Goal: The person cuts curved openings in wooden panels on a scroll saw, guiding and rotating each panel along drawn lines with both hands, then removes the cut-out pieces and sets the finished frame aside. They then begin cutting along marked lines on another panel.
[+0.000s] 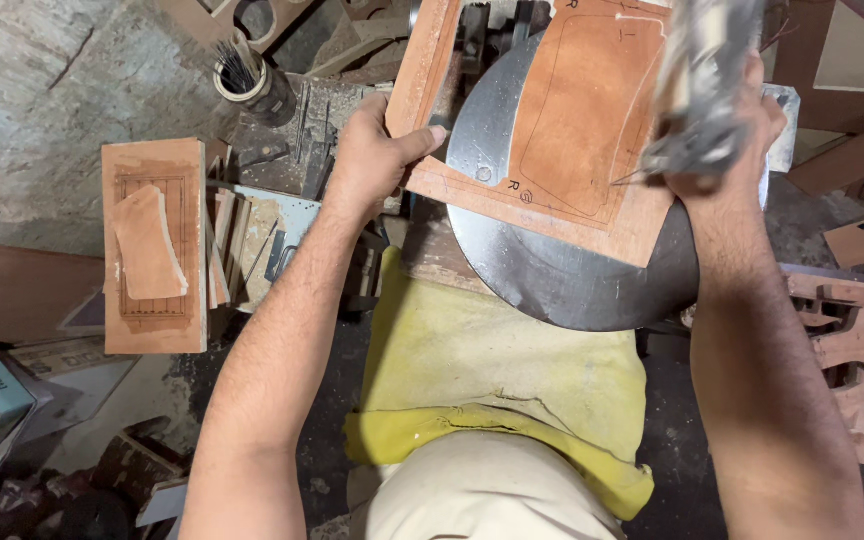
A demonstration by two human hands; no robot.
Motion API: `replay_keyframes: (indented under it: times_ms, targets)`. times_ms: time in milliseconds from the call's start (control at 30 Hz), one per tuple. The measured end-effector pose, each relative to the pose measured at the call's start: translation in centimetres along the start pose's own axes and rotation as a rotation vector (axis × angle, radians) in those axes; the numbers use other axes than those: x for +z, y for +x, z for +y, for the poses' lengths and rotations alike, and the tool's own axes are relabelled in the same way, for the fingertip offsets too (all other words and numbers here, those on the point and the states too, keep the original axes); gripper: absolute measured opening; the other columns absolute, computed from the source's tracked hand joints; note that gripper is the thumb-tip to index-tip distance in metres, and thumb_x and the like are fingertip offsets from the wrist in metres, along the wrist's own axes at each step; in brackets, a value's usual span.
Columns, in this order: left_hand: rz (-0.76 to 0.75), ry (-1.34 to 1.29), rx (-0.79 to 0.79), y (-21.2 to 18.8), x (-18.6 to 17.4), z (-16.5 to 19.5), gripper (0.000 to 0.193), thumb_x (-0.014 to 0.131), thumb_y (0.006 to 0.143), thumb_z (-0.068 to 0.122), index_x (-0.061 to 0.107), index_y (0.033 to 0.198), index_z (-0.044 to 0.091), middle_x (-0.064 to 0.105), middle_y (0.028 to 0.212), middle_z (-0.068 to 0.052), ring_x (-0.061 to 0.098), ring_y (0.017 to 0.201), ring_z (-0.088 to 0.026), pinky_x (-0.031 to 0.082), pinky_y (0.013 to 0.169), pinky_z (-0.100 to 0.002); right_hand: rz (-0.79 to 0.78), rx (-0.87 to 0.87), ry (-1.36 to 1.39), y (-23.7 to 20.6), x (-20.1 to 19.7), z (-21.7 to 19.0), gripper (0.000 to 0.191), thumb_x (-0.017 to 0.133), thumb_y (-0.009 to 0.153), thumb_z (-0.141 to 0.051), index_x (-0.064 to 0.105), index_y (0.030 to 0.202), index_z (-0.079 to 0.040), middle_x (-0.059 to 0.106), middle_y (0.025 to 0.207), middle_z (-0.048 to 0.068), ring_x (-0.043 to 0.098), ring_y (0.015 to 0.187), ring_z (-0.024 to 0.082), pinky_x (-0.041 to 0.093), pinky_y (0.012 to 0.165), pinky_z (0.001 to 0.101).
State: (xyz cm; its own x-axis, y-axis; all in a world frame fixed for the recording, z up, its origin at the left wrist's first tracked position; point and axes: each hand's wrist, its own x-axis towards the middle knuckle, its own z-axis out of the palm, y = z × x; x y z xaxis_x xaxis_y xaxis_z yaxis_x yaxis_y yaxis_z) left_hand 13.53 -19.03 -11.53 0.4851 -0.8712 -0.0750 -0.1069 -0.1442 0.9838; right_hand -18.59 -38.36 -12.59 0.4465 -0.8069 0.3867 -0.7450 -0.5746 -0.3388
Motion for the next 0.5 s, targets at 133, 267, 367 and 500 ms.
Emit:
replay_keyframes:
  times_ms: [133, 267, 367, 500]
  targets:
    - [0.011, 0.025, -0.050, 0.4, 0.1, 0.3, 0.047, 0.085, 0.082, 0.016, 0.061, 0.117, -0.005, 0.074, 0.094, -0.012, 0.072, 0.077, -0.016, 0.061, 0.066, -0.030, -0.124, 0.081, 0.068, 0.2, -0.5, 0.3, 0.082, 0.069, 0.083, -0.018, 0.034, 0.154, 0.005, 0.052, 0.148, 0.027, 0.054, 0.128, 0.039, 0.032, 0.113, 0.0548]
    - [-0.005, 0.002, -0.020, 0.7, 0.2, 0.6, 0.047, 0.085, 0.081, 0.015, 0.060, 0.116, -0.004, 0.073, 0.094, -0.011, 0.072, 0.077, -0.015, 0.062, 0.066, -0.030, 0.022, -0.089, -0.003, 0.3, -0.2, 0.6, 0.055, 0.060, 0.106, -0.009, 0.043, 0.157, -0.002, 0.052, 0.151, 0.031, 0.047, 0.142, 0.043, 0.031, 0.107, 0.0578]
    - [-0.007, 0.004, -0.045, 1.1, 0.1, 0.9, 0.046, 0.085, 0.081, 0.016, 0.060, 0.114, -0.004, 0.072, 0.092, -0.010, 0.072, 0.076, -0.015, 0.061, 0.065, -0.030, 0.023, -0.152, -0.018, 0.5, 0.2, 1.5, 0.061, 0.063, 0.103, -0.013, 0.041, 0.159, 0.000, 0.052, 0.154, 0.034, 0.047, 0.144, 0.043, 0.031, 0.106, 0.0596]
    - [-0.020, 0.059, -0.030, 1.6, 0.1, 1.1, 0.044, 0.085, 0.082, 0.017, 0.060, 0.113, -0.004, 0.073, 0.093, -0.010, 0.074, 0.078, -0.015, 0.063, 0.067, -0.029, -0.050, -0.050, -0.069, 0.7, 0.6, 2.1, 0.054, 0.054, 0.117, -0.011, 0.038, 0.169, -0.004, 0.061, 0.143, 0.026, 0.045, 0.153, 0.038, 0.032, 0.117, 0.0607]
